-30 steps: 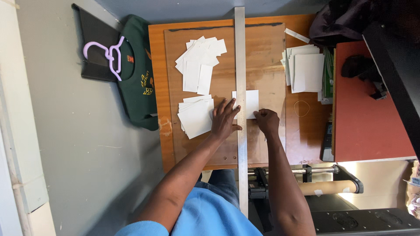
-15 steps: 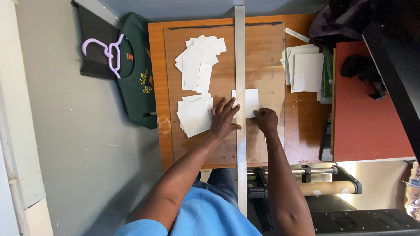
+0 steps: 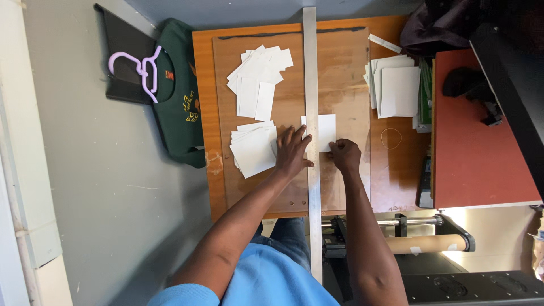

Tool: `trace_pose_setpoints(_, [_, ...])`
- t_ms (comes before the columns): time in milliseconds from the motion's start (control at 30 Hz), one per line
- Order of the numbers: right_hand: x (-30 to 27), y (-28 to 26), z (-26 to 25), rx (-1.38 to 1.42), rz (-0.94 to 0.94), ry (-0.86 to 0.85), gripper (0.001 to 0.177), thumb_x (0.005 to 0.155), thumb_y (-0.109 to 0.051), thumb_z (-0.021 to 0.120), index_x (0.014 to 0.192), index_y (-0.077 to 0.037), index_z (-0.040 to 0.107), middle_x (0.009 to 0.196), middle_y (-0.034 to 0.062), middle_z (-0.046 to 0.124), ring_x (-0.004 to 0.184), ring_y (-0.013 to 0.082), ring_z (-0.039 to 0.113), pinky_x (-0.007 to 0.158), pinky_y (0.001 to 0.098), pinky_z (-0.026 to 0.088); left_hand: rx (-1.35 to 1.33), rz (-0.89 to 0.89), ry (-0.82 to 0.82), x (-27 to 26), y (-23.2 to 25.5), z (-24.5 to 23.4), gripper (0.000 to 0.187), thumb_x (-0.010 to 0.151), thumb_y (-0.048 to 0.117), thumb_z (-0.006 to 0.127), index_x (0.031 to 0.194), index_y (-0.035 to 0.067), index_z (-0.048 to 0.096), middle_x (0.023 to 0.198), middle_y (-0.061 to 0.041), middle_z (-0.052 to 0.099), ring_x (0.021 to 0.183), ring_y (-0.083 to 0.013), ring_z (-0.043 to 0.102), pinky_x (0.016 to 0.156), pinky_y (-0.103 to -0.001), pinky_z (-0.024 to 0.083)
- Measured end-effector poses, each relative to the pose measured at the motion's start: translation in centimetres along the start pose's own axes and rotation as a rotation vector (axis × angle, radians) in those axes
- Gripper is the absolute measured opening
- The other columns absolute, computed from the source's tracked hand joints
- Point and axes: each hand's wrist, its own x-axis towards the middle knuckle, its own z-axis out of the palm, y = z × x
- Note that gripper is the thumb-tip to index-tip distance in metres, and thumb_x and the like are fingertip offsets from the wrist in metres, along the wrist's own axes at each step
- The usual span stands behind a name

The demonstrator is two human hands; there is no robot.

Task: The person repeatedly picks up white paper sheets, aligns them against a metal guide on a wooden table, and uses a paper cutter to trim them. The trimmed pieces are stacked on the table.

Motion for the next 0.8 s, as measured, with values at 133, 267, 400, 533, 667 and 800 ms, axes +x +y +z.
trace_pose_setpoints(133, [-0.9,-1.1,-0.4,-0.025,-0.003,0.010,0.024,0.087,-0.030,0.073,0.092,-0.006,0.074,0.085,0.0174,0.073,0.090,0.0413,0.071,0.079,0.0487,0.054,0.107,0.035,0.001,0.2,0.3,-0.2,0.088,0.065,0.049,0.090,0.139,0.016,0.055,0.154,-0.010,0.043,0.149,-0.0352,0.027,0.114,-0.057,0.025])
trace_pose_setpoints(267, [-0.4,-0.5,-0.1,-0.036,0.003,0.024,0.023,0.087,-0.030,0.074,0.091,-0.007,0.074,0.085,0.0150,0.073,0.090,0.0393,0.071,0.078,0.0470,0.055,0.148,0.097,0.008,0.8,0.0,0.8,0.091,0.062,0.049,0.091,0.137,0.011,0.056,0.150,-0.017,0.047,0.149,-0.0355,0.029,0.118,-0.053,0.026])
trace_pose_setpoints(400, [-0.3,-0.7,-0.2,-0.041,-0.005,0.044,0.024,0.086,-0.030,0.074,0.092,-0.007,0.075,0.087,0.0168,0.073,0.094,0.0435,0.070,0.080,0.0499,0.054,0.292,0.194,0.063,1.9,-0.6,2.9,0.096,0.053,0.054,0.093,0.128,0.006,0.056,0.143,-0.026,0.049,0.142,-0.0395,0.041,0.115,-0.048,0.034])
trace_pose_setpoints(533, [0.1,-0.1,0.3,-0.044,-0.011,0.058,0.026,0.086,-0.032,0.074,0.092,-0.007,0.075,0.086,0.0172,0.073,0.094,0.0437,0.070,0.079,0.0515,0.053,0.440,0.187,0.077,2.2,0.1,2.7,0.103,0.044,0.065,0.090,0.123,0.009,0.055,0.142,-0.023,0.048,0.137,-0.0389,0.047,0.109,-0.045,0.042])
trace_pose_setpoints(667, [-0.2,-0.5,0.1,-0.050,0.017,0.059,0.026,0.085,-0.032,0.074,0.094,-0.008,0.075,0.088,0.0154,0.073,0.095,0.0416,0.070,0.081,0.0504,0.054,0.486,0.159,0.043,1.7,0.8,1.3,0.097,0.050,0.066,0.088,0.122,0.011,0.054,0.151,-0.021,0.040,0.138,-0.0353,0.047,0.104,-0.041,0.048])
trace_pose_setpoints(800, [0.9,1.0,0.6,-0.071,0.001,0.070,0.024,0.085,-0.033,0.075,0.094,-0.011,0.075,0.087,0.0134,0.073,0.095,0.0411,0.070,0.081,0.0497,0.054,0.531,0.139,0.029,2.1,0.8,1.5,0.098,0.051,0.070,0.085,0.124,0.014,0.051,0.153,-0.018,0.042,0.138,-0.0310,0.045,0.101,-0.041,0.048])
